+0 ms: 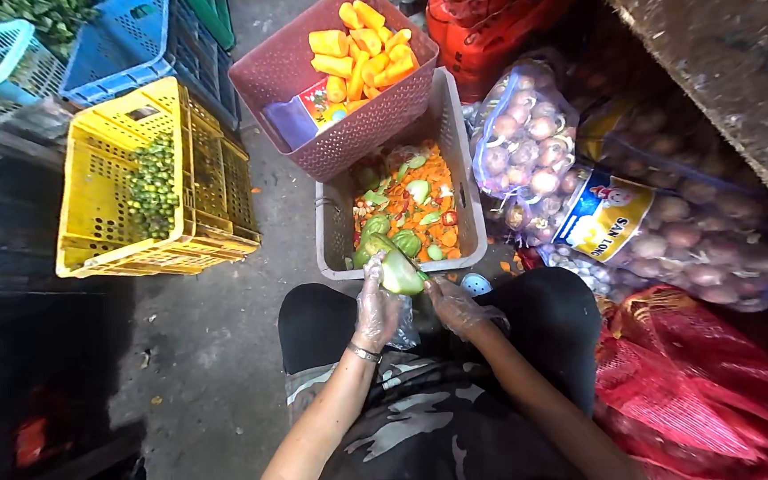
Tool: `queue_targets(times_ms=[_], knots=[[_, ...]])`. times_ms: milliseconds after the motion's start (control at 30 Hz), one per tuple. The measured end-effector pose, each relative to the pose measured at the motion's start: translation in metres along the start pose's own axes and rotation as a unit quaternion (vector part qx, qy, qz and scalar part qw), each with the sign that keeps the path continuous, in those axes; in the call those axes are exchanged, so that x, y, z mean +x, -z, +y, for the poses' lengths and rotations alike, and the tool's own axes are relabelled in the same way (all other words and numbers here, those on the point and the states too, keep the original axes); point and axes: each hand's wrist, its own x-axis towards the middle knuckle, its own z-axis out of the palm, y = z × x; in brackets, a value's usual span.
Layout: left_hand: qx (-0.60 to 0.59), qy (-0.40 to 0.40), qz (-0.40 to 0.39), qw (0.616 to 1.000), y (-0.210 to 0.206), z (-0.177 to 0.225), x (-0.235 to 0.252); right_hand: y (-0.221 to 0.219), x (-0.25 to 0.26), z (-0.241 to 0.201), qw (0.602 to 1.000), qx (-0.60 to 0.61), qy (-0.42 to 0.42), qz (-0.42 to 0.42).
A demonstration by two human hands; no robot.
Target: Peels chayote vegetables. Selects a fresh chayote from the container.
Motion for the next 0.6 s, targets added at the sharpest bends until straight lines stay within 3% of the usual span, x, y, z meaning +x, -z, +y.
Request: queue_targets(times_ms=[133,333,467,600], knots=[[0.023,-0.003,-0.083,0.996,0.006,0.004,0.005,0.002,0.001,-0.001,0.998,0.052,0.01,0.014],[-0.039,0.063,0.082,0.994,0.002,0.008,0.012,-0.003,0.001,-0.006,0.999,-0.002,0.033,0.019],[-0.011,0.048,0.025,0.998,-0.007,0.023,-0.002,-0.003,-0.007,-0.006,0.992,0.009,0.095,0.086],[-0.007,0.17,-0.033,0.985,-0.007,0.046,-0.009,0.005,-0.009,-0.008,0.987,0.009,0.134,0.093]])
